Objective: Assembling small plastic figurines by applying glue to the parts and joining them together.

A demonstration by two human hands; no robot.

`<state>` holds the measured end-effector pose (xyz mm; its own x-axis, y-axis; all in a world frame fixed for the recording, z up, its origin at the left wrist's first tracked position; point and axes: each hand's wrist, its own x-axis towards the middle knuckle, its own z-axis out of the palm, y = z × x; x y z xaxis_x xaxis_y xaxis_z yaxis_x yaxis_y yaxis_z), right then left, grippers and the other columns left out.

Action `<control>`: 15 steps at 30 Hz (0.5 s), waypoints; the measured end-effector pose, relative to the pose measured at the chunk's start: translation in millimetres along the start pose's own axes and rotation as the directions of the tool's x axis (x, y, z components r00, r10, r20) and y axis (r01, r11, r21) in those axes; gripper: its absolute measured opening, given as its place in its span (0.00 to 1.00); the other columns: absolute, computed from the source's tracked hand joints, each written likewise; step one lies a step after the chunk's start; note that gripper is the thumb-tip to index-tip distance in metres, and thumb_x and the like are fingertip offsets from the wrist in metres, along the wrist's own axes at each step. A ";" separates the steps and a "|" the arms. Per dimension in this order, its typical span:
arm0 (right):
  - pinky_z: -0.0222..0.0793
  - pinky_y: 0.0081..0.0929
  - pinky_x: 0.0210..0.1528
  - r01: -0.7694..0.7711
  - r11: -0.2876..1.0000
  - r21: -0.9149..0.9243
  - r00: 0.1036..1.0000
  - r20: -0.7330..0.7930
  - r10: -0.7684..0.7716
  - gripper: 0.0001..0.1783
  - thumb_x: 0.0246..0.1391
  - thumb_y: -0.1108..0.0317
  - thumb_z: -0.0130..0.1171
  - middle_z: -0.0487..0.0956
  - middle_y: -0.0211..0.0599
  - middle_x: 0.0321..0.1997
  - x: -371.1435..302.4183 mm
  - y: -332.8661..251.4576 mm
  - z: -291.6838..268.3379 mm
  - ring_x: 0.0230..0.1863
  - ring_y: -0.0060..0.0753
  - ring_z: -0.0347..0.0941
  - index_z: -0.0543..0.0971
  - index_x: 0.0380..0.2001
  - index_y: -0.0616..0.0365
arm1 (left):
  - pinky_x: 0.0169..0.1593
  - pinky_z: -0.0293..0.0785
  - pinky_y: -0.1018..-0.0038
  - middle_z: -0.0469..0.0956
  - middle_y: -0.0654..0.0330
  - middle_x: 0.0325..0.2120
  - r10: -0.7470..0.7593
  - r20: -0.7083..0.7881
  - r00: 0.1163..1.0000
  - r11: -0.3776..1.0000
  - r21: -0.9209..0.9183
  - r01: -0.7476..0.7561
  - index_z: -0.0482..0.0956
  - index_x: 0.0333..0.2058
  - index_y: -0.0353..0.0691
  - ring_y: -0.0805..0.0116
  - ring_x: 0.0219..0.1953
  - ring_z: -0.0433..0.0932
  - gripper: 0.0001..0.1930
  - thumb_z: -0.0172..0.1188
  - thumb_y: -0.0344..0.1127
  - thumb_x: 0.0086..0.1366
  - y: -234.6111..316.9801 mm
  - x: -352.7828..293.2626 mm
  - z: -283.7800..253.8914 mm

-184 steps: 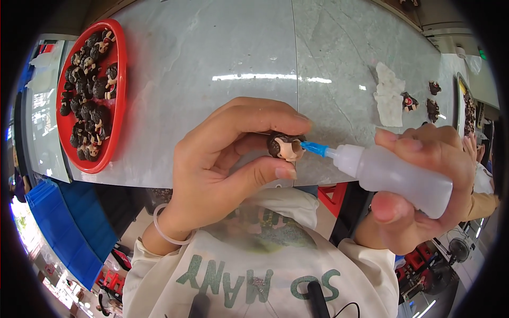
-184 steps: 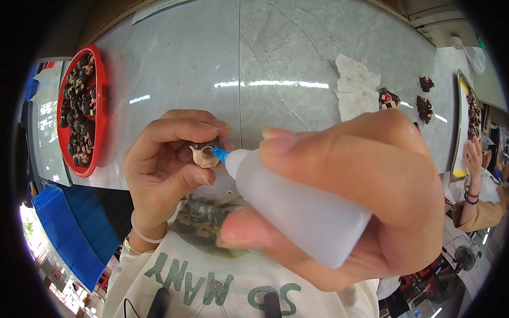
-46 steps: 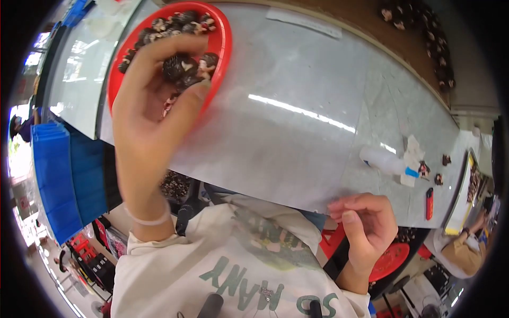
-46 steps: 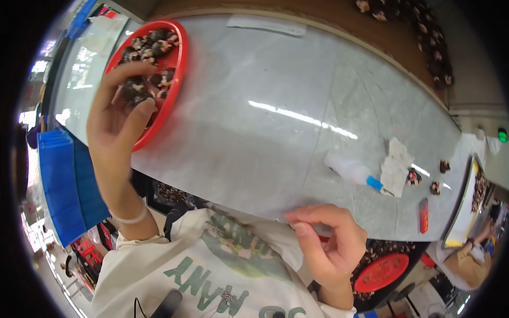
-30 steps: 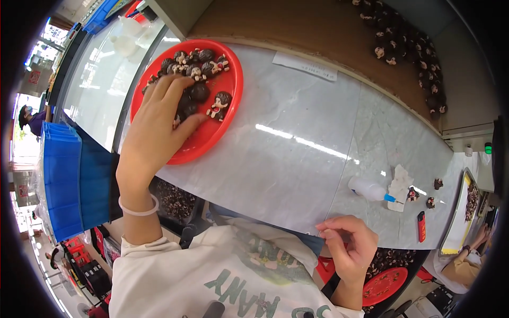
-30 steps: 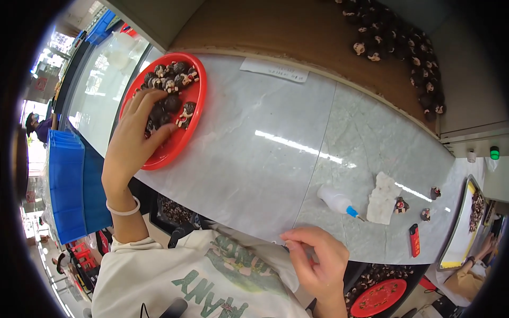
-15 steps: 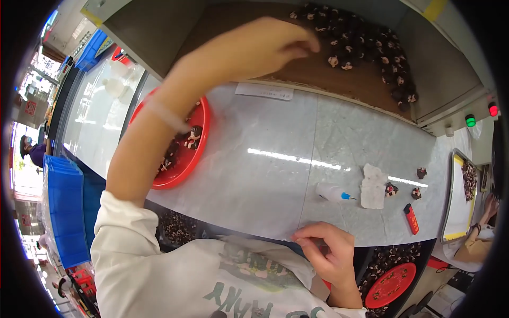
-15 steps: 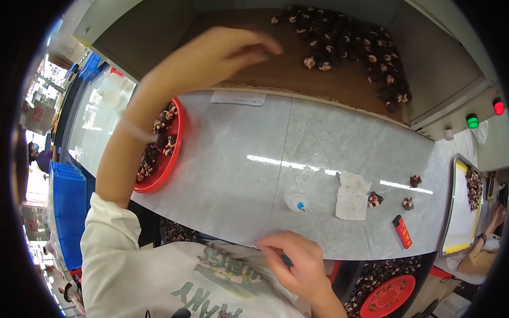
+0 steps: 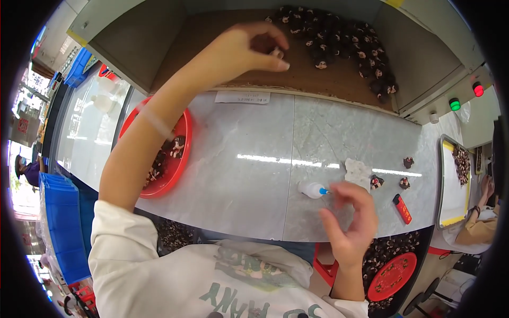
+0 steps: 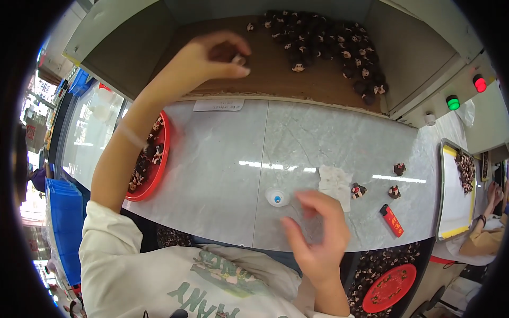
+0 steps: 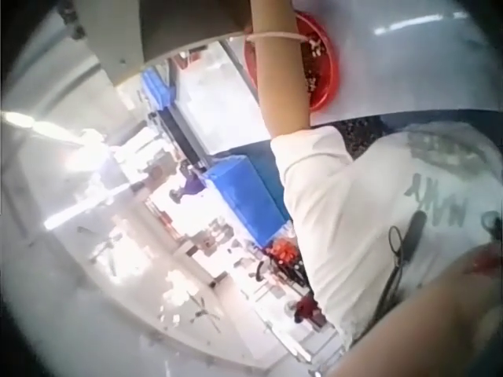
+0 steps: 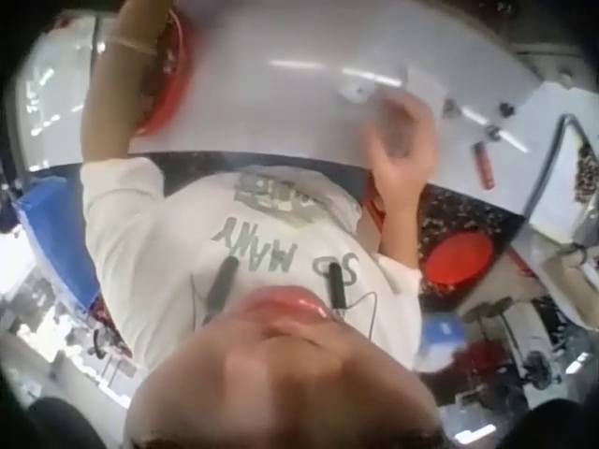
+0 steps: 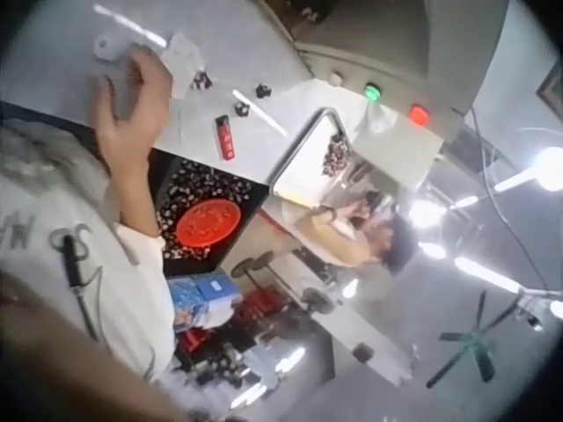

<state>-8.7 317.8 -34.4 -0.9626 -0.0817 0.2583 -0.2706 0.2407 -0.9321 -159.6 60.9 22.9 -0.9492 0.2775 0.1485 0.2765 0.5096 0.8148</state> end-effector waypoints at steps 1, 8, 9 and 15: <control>0.65 0.22 0.39 -0.003 1.000 -0.002 1.000 -0.007 0.003 0.15 0.34 0.84 0.57 0.76 0.40 0.32 4.0 0.0 6.7 0.36 0.26 0.70 0.74 0.31 0.66 | 0.37 0.67 0.81 0.73 0.65 0.28 -0.024 -0.002 1.000 0.991 -0.133 0.024 0.73 0.33 0.36 0.79 0.32 0.70 0.15 0.65 0.33 0.47 6.8 -19.0 1.2; 0.65 0.22 0.39 0.122 0.992 -0.014 0.933 0.343 -0.110 0.19 0.39 0.73 0.62 0.74 0.38 0.36 3.0 7.0 14.6 0.36 0.27 0.70 0.72 0.37 0.65 | 0.43 0.71 0.77 0.74 0.57 0.34 -0.176 0.023 0.984 0.719 -0.679 0.144 0.72 0.38 0.30 0.71 0.38 0.74 0.16 0.62 0.24 0.49 45.7 -152.1 42.5; 0.67 0.21 0.36 -0.070 0.993 0.100 0.921 0.389 0.026 0.19 0.41 0.69 0.62 0.73 0.38 0.34 3.3 6.6 16.6 0.34 0.27 0.71 0.71 0.38 0.64 | 0.36 0.75 0.75 0.74 0.49 0.34 -0.274 -0.023 0.962 0.652 -0.740 0.168 0.71 0.35 0.31 0.63 0.35 0.76 0.20 0.67 0.32 0.44 38.8 -160.1 54.2; 0.63 0.16 0.36 -0.171 0.968 0.186 0.957 0.265 0.118 0.24 0.38 0.70 0.66 0.72 0.36 0.33 1.6 -9.4 -4.3 0.32 0.24 0.68 0.67 0.38 0.65 | 0.36 0.74 0.74 0.73 0.46 0.39 -0.397 0.068 0.915 0.391 -0.889 0.236 0.69 0.42 0.29 0.60 0.37 0.76 0.23 0.64 0.34 0.49 29.8 -183.8 101.0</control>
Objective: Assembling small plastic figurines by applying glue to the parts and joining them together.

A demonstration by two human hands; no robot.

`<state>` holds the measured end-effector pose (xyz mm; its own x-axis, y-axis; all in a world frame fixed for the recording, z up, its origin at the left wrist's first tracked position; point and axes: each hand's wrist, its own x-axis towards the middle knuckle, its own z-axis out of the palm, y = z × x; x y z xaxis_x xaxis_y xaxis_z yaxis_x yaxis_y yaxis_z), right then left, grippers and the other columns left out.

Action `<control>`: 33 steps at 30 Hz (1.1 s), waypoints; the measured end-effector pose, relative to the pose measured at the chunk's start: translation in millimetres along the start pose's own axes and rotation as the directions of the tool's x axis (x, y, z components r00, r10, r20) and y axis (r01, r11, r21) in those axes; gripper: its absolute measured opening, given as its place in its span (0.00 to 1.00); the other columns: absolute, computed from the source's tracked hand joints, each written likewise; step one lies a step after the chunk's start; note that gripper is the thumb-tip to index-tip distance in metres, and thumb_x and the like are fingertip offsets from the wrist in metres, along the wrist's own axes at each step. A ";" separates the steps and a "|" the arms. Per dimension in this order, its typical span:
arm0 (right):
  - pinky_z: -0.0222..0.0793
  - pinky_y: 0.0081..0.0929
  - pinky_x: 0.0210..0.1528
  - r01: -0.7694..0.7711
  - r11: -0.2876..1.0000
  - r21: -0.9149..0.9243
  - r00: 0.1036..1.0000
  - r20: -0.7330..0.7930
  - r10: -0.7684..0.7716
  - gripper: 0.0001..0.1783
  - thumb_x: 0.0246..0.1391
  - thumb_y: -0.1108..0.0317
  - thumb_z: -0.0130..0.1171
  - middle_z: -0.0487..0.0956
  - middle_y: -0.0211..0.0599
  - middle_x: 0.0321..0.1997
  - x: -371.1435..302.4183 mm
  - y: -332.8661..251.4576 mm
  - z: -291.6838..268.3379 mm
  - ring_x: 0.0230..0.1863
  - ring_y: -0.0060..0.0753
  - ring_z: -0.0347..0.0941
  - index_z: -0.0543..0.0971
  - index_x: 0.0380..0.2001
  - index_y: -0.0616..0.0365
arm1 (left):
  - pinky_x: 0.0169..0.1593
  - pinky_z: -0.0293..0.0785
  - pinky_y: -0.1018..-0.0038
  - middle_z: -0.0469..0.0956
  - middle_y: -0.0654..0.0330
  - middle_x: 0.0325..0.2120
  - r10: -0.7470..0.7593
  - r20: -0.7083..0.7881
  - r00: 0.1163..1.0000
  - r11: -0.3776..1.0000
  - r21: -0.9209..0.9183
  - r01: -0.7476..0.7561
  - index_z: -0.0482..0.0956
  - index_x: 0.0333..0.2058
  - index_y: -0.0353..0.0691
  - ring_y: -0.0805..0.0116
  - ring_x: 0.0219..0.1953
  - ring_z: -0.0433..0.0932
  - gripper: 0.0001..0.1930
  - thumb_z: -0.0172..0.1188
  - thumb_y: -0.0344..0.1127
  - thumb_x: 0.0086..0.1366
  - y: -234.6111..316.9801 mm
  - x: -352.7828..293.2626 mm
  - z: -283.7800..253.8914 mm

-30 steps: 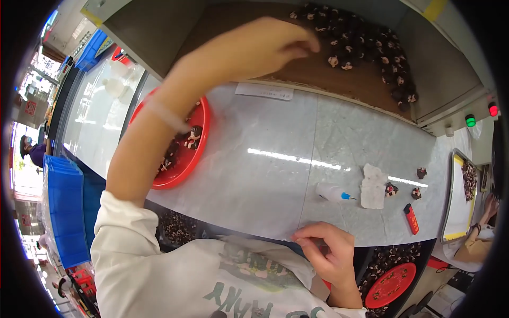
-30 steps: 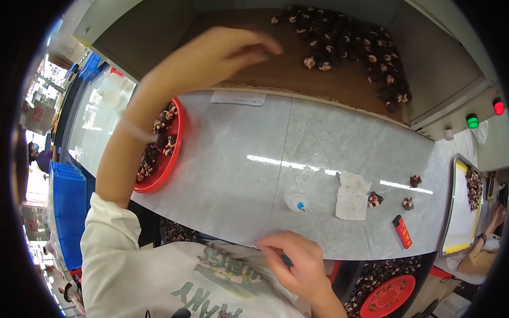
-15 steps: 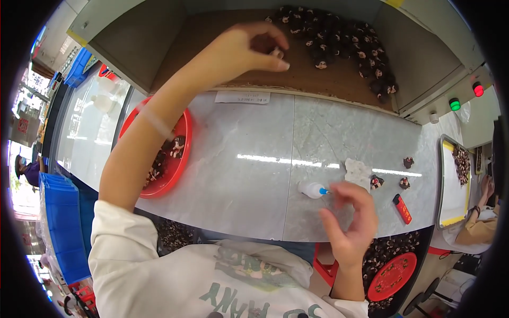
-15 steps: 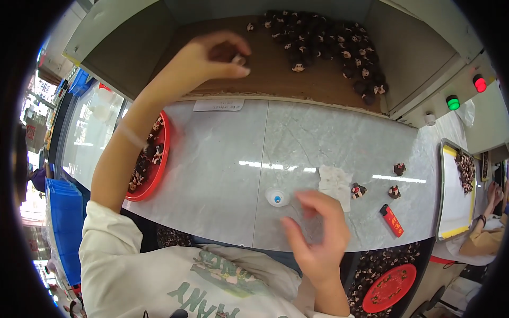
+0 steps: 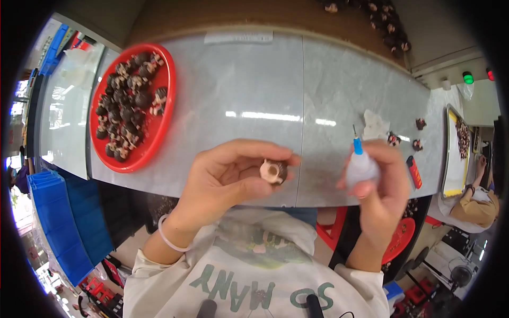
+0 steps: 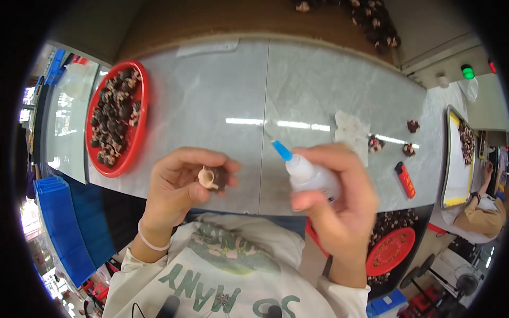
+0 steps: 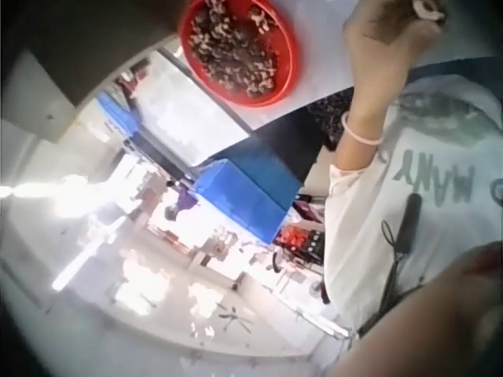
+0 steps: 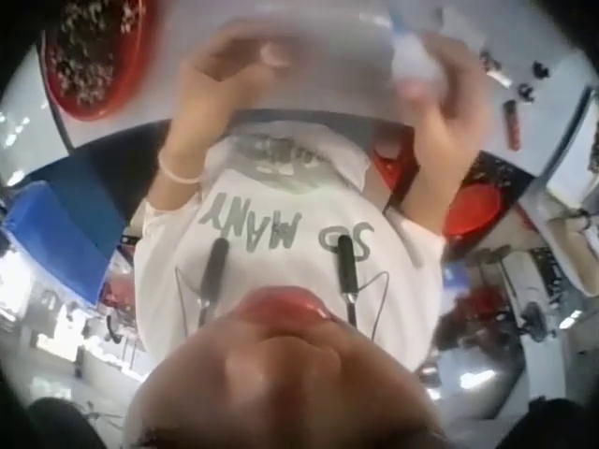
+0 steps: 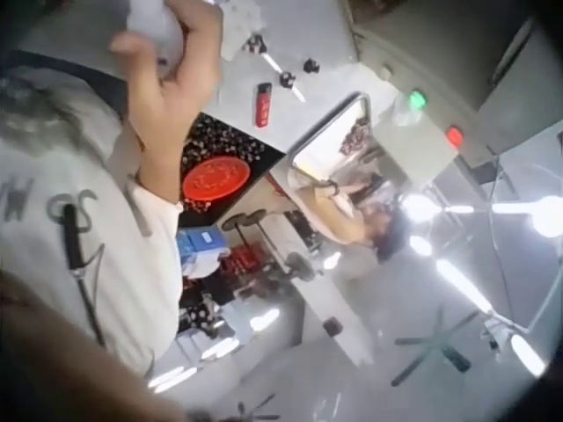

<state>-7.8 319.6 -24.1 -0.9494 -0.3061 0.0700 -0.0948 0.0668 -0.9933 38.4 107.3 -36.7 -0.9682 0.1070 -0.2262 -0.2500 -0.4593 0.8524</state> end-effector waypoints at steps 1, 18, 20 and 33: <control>0.63 0.16 0.36 0.128 0.979 -0.158 0.992 0.041 -0.123 0.25 0.36 0.70 0.68 0.72 0.37 0.32 3.0 0.1 -7.9 0.32 0.24 0.68 0.67 0.37 0.65 | 0.36 0.74 0.75 0.73 0.46 0.39 0.038 -0.017 0.999 0.999 -0.022 -0.038 0.68 0.43 0.29 0.61 0.37 0.76 0.23 0.64 0.33 0.49 -5.3 -0.6 2.3; 0.60 0.26 0.43 0.000 0.992 -0.126 1.000 0.001 0.000 0.32 0.44 0.46 0.57 0.70 0.48 0.36 11.6 -10.1 -10.8 0.40 0.34 0.65 0.68 0.37 0.68 | 0.35 0.74 0.80 0.72 0.48 0.37 0.194 0.052 0.980 0.972 0.124 -0.199 0.69 0.41 0.27 0.68 0.35 0.74 0.25 0.67 0.33 0.45 -26.3 12.9 6.5; 0.61 0.25 0.41 -0.006 0.992 -0.125 1.000 0.018 0.009 0.31 0.44 0.47 0.57 0.70 0.48 0.36 11.5 -8.8 -11.4 0.39 0.34 0.66 0.68 0.37 0.68 | 0.34 0.74 0.81 0.71 0.49 0.37 0.201 0.053 0.978 0.971 0.124 -0.206 0.69 0.40 0.27 0.68 0.36 0.73 0.25 0.67 0.32 0.45 -26.9 13.2 6.4; 0.68 0.27 0.38 0.022 0.975 -0.222 1.000 -0.008 -0.025 0.31 0.42 0.51 0.60 0.69 0.45 0.34 8.5 -16.1 -7.4 0.30 0.34 0.68 0.68 0.37 0.71 | 0.37 0.73 0.79 0.71 0.49 0.36 0.243 0.119 0.963 0.945 0.193 -0.262 0.71 0.39 0.27 0.67 0.37 0.73 0.26 0.68 0.35 0.42 -29.2 15.1 3.9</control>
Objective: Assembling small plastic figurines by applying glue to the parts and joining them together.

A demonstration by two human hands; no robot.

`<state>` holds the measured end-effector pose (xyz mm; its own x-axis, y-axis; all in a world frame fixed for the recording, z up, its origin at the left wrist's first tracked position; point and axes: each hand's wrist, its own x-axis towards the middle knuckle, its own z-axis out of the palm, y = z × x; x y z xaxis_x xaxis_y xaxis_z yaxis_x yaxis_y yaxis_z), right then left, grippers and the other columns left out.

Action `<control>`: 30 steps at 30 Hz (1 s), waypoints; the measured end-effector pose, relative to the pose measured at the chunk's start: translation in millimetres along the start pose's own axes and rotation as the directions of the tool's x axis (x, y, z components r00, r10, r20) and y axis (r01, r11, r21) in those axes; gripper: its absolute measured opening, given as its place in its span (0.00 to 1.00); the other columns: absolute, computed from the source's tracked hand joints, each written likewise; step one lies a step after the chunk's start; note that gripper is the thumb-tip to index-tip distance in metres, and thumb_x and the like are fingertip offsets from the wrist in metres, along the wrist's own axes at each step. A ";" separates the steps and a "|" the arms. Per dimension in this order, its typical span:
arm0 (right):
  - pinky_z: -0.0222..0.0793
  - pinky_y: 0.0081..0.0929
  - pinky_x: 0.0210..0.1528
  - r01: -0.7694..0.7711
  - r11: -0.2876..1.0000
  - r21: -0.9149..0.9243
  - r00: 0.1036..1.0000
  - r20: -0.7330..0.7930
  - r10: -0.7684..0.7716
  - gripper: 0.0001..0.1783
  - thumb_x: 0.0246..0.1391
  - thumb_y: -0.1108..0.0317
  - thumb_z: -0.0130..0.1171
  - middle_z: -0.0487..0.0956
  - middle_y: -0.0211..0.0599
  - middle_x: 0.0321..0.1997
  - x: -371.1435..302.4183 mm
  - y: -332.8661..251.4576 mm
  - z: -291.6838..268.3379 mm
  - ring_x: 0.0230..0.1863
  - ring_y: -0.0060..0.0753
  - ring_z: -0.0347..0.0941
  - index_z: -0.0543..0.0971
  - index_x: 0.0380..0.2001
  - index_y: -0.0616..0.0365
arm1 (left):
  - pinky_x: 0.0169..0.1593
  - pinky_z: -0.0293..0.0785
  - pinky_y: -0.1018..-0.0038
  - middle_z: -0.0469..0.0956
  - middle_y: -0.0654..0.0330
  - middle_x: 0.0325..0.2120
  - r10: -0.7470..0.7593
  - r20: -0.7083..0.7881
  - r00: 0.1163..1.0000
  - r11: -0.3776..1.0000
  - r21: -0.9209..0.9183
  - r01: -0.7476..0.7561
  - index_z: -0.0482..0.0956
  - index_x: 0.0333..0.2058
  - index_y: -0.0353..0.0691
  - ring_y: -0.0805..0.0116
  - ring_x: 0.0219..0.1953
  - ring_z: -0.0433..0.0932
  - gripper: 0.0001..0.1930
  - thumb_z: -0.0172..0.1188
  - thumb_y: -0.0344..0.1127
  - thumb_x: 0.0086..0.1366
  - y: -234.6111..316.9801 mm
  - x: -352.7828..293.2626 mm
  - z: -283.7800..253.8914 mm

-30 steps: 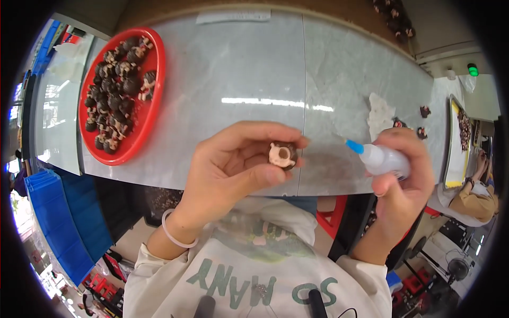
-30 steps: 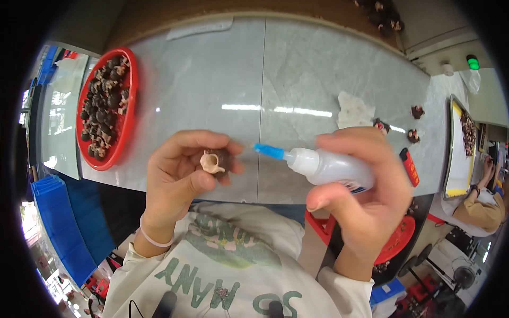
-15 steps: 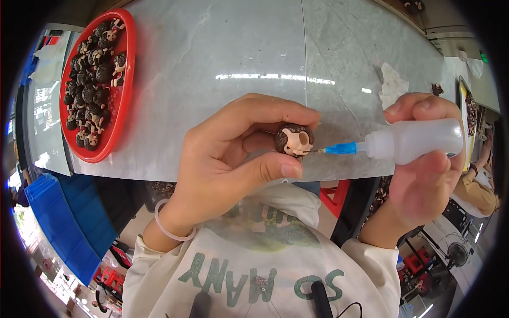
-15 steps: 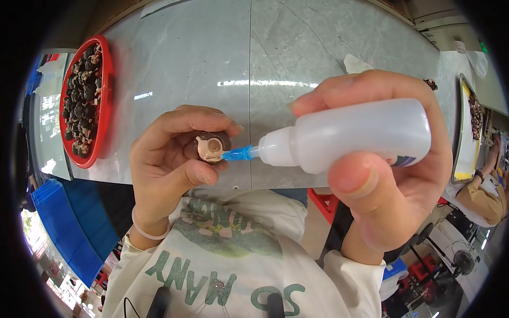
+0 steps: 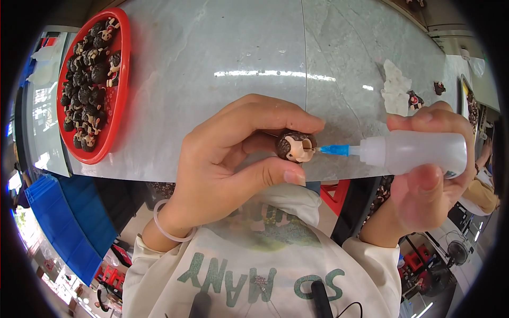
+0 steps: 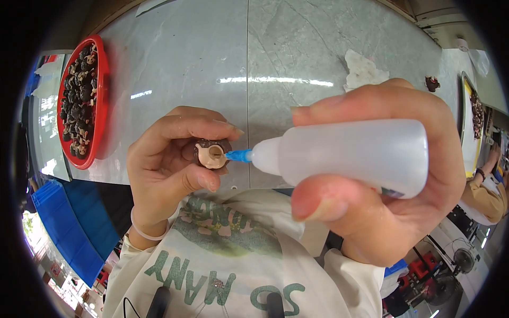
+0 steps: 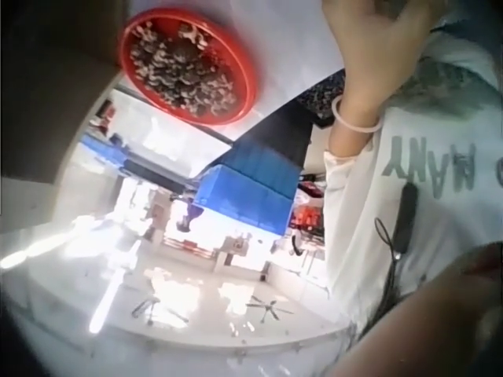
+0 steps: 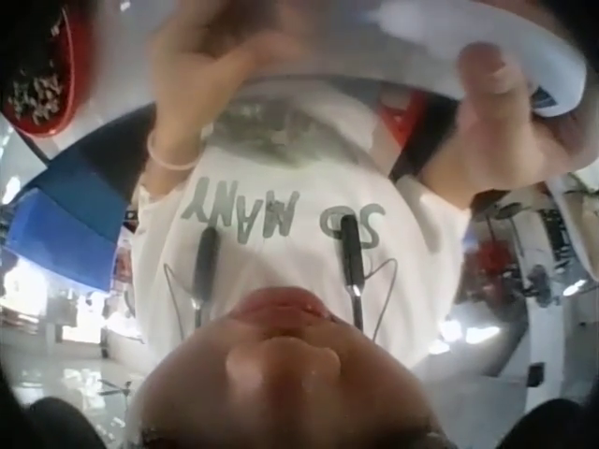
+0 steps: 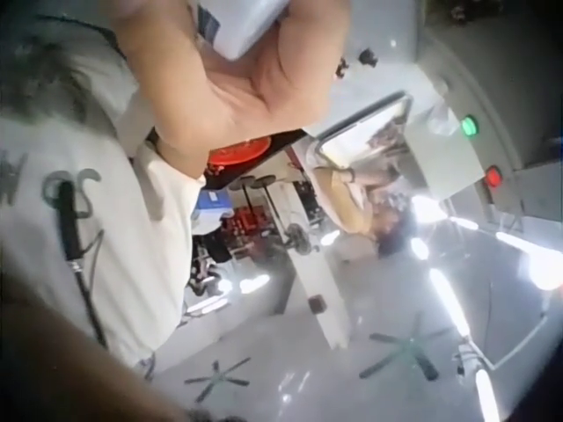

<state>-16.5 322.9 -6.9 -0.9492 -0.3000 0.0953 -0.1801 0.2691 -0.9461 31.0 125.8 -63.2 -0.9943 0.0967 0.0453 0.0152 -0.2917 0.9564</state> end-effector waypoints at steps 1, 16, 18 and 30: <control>0.68 0.27 0.38 -0.001 1.000 0.000 1.000 -0.002 0.001 0.31 0.42 0.51 0.60 0.69 0.45 0.34 0.1 2.4 0.3 0.30 0.34 0.68 0.68 0.37 0.71 | 0.38 0.73 0.78 0.72 0.49 0.35 0.004 0.010 1.000 1.000 -0.005 -0.004 0.71 0.38 0.27 0.66 0.37 0.73 0.26 0.68 0.35 0.42 -0.4 -0.1 -0.3; 0.60 0.19 0.28 0.454 0.872 -0.182 0.890 0.135 -0.436 0.32 0.41 0.45 0.59 0.74 0.47 0.30 0.8 3.4 2.2 0.24 0.28 0.64 0.70 0.34 0.66 | 0.36 0.74 0.78 0.71 0.47 0.36 0.022 0.002 1.000 1.000 0.019 -0.022 0.71 0.37 0.28 0.67 0.34 0.74 0.21 0.66 0.31 0.45 0.2 -0.7 -1.1; 0.60 0.19 0.28 0.470 0.879 -0.080 0.882 0.011 -0.471 0.31 0.42 0.47 0.59 0.73 0.48 0.33 -6.0 18.6 -0.4 0.25 0.28 0.64 0.69 0.36 0.66 | 0.36 0.74 0.78 0.71 0.47 0.36 0.043 -0.004 0.999 0.999 0.030 -0.043 0.71 0.37 0.28 0.67 0.34 0.74 0.21 0.66 0.32 0.45 0.7 -0.4 0.5; 0.66 0.21 0.42 0.195 0.947 -0.255 0.975 -0.051 -0.214 0.19 0.34 0.81 0.61 0.76 0.37 0.36 11.4 38.2 17.8 0.36 0.27 0.72 0.72 0.36 0.62 | 0.42 0.72 0.74 0.71 0.48 0.40 -0.070 0.007 0.998 0.994 -0.078 0.071 0.68 0.42 0.26 0.65 0.38 0.74 0.19 0.60 0.21 0.50 3.7 -5.5 3.7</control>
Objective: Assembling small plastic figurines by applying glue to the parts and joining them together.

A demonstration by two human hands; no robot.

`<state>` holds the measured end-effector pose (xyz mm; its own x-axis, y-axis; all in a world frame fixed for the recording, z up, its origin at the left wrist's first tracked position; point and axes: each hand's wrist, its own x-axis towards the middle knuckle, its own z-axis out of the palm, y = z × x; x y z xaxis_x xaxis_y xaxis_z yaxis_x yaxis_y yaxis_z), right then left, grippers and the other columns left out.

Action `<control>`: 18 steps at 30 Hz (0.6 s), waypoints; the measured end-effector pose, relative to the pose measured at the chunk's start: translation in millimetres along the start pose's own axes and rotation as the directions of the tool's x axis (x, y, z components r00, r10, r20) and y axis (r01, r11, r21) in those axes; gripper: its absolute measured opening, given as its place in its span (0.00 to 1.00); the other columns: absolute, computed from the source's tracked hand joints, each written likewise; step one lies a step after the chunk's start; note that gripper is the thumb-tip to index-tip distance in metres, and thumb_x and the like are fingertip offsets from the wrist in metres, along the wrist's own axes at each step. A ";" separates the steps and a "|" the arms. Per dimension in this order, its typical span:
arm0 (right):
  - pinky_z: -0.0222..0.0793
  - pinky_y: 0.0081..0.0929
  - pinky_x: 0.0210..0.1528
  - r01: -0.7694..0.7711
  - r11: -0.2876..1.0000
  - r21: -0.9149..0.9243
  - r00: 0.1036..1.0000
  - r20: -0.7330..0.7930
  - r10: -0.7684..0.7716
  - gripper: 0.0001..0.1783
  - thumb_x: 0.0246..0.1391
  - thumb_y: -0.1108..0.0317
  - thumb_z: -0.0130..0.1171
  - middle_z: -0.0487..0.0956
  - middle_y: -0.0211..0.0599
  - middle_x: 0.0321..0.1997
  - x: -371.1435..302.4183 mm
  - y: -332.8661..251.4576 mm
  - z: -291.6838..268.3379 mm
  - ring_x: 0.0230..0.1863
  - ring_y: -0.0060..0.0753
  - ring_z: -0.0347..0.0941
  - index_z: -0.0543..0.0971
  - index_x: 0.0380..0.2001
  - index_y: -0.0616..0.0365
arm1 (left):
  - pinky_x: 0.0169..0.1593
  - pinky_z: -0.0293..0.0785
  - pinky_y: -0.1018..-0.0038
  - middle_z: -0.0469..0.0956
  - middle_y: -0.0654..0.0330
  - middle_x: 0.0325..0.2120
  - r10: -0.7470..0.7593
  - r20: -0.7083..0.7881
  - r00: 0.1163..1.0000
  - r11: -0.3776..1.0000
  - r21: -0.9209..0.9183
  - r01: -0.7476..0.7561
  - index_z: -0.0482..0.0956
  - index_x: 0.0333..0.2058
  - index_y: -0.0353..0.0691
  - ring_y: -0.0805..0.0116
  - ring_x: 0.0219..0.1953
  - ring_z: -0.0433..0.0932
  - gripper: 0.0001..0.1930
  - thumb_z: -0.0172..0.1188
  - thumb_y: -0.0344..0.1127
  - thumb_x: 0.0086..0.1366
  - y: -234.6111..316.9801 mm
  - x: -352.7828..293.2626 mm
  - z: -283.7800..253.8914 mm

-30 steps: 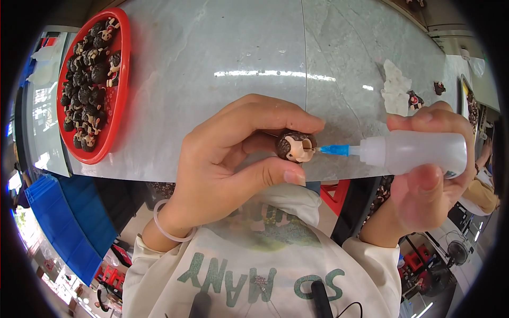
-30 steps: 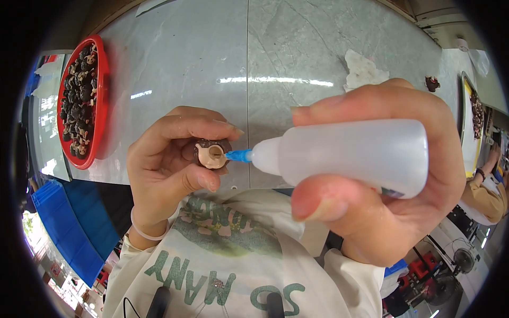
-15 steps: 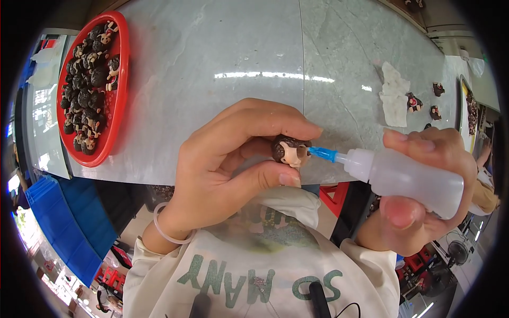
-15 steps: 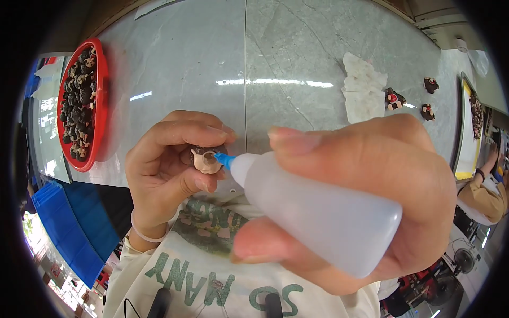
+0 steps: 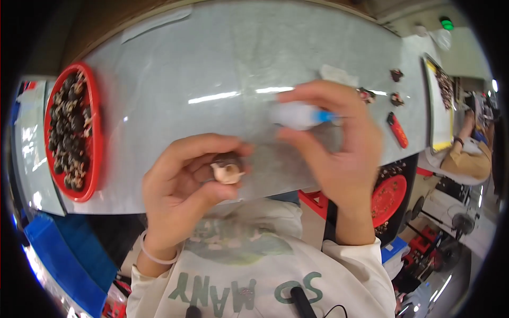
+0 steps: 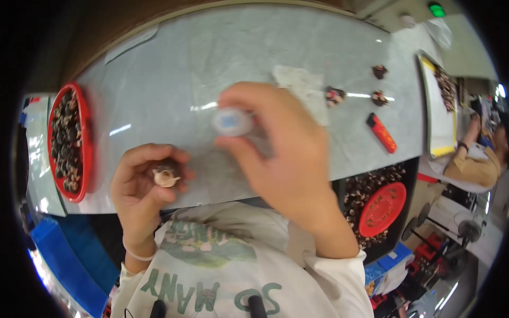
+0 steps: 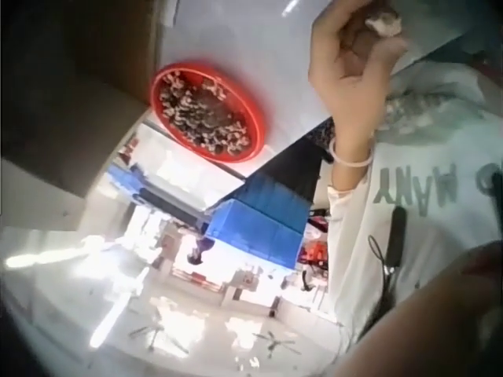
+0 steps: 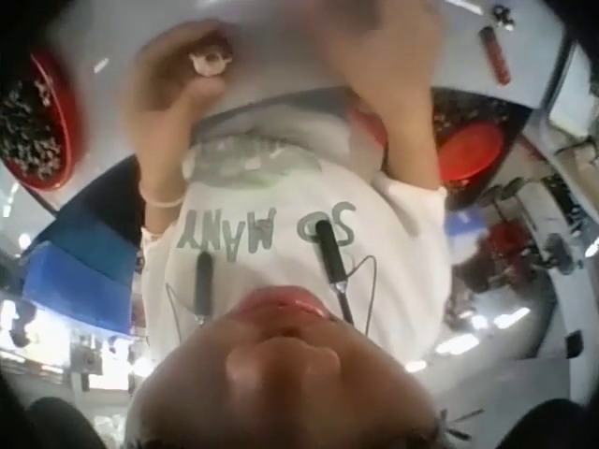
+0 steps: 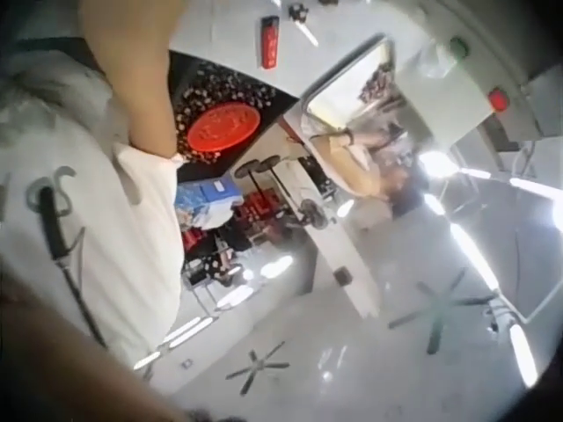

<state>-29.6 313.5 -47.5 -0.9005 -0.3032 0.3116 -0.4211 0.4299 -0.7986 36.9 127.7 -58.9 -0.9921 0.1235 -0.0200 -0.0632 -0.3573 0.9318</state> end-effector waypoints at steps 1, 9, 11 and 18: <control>0.66 0.21 0.42 -0.003 1.000 -0.024 1.000 -0.015 0.003 0.19 0.34 0.81 0.61 0.76 0.37 0.36 -0.4 -0.8 -0.1 0.36 0.27 0.72 0.72 0.36 0.62 | 0.42 0.72 0.73 0.71 0.47 0.39 -0.008 -0.040 0.999 1.000 0.006 0.008 0.67 0.42 0.26 0.64 0.38 0.74 0.19 0.60 0.22 0.50 0.7 -0.5 2.0; 0.64 0.18 0.35 -0.132 0.859 -0.495 0.974 -0.228 0.018 0.11 0.40 0.78 0.57 0.75 0.35 0.32 5.7 20.4 -60.6 0.31 0.25 0.69 0.75 0.32 0.62 | 0.40 0.73 0.74 0.71 0.46 0.39 0.013 -0.025 1.000 0.999 0.036 -0.012 0.67 0.41 0.27 0.64 0.37 0.74 0.20 0.62 0.27 0.50 0.5 1.3 0.0; 0.64 0.18 0.35 -0.162 0.885 -0.436 0.979 -0.182 0.090 0.10 0.41 0.78 0.56 0.75 0.34 0.31 2.2 28.0 -63.8 0.31 0.24 0.68 0.74 0.32 0.62 | 0.40 0.73 0.75 0.71 0.46 0.39 0.015 -0.018 1.000 0.999 0.043 -0.015 0.68 0.41 0.27 0.64 0.37 0.74 0.20 0.62 0.27 0.50 0.7 1.1 -0.8; 0.66 0.18 0.36 -0.215 0.976 -0.017 0.911 -0.365 0.194 0.11 0.44 0.78 0.56 0.73 0.35 0.33 -8.6 37.5 -55.6 0.34 0.24 0.70 0.71 0.35 0.65 | 0.40 0.73 0.75 0.71 0.47 0.38 0.005 -0.020 1.000 1.000 -0.027 -0.006 0.68 0.40 0.27 0.63 0.37 0.74 0.18 0.60 0.24 0.50 1.3 -1.1 -0.7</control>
<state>-43.7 379.5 -51.5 -0.9412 0.1176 0.3167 -0.2195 0.4997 -0.8379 37.9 126.4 -57.9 -0.9944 0.1032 -0.0221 -0.0602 -0.3829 0.9218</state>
